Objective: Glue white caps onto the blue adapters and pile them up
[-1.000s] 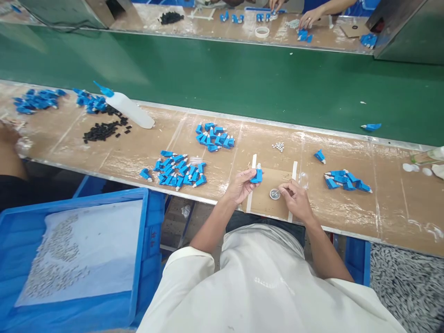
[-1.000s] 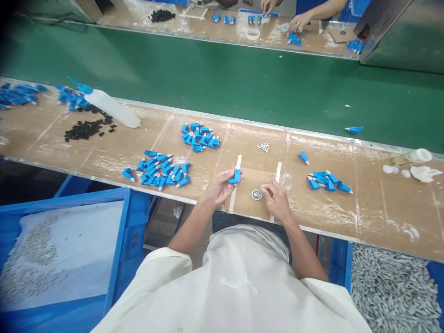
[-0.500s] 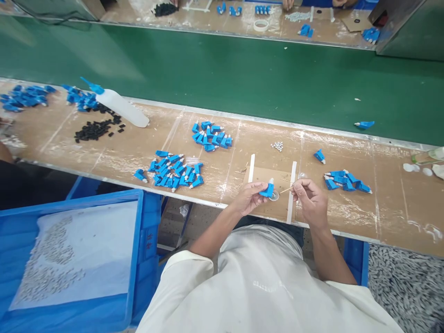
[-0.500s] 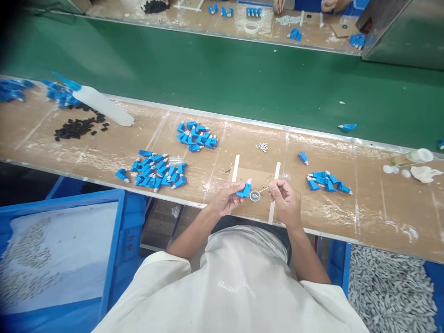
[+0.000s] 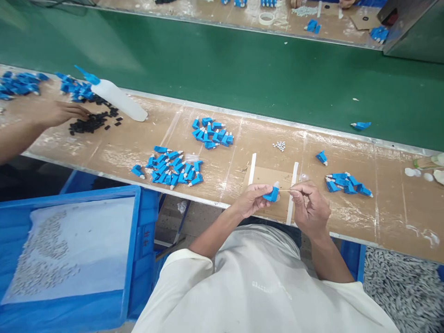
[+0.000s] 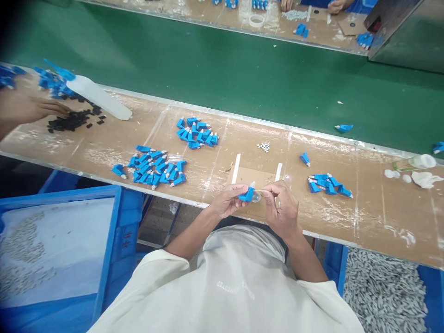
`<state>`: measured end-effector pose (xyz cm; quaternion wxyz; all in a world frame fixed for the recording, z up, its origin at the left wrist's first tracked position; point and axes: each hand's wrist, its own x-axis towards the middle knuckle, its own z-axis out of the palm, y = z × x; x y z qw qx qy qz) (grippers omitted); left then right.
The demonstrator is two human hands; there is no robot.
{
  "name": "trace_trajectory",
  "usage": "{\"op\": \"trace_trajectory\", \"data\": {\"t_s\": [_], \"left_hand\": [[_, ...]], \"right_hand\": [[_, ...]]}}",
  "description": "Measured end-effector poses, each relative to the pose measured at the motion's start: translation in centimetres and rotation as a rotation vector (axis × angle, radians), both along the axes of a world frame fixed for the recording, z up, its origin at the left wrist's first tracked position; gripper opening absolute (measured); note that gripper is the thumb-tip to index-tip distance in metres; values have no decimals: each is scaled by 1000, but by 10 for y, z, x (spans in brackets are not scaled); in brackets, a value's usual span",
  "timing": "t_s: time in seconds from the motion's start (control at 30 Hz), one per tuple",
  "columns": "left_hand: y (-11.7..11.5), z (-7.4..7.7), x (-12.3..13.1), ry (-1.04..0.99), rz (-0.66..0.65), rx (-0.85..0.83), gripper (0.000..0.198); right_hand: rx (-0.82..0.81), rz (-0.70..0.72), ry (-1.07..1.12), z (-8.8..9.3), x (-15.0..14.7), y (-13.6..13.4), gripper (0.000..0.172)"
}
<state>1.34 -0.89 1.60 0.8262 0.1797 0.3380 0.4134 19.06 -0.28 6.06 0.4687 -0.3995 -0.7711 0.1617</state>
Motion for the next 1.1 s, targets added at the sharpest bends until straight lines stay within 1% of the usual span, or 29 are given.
{"op": "trace_trajectory", "data": {"t_s": [0.17, 0.53, 0.83, 0.97, 1.1], "left_hand": [[1, 0, 1, -16, 3, -7, 50], [3, -2, 2, -33, 5, -23, 52], [4, -3, 1, -30, -11, -6, 49], [3, -5, -1, -35, -6, -4, 49], [2, -10, -11, -11, 47, -32, 51]], "right_hand": [[5, 12, -14, -1, 0, 1, 7], [25, 35, -98, -3, -1, 4, 8], [44, 60, -144, -4, 0, 6, 9], [53, 80, -106, -4, -2, 6, 8], [-32, 38, 28, -9, 4, 3, 10]]}}
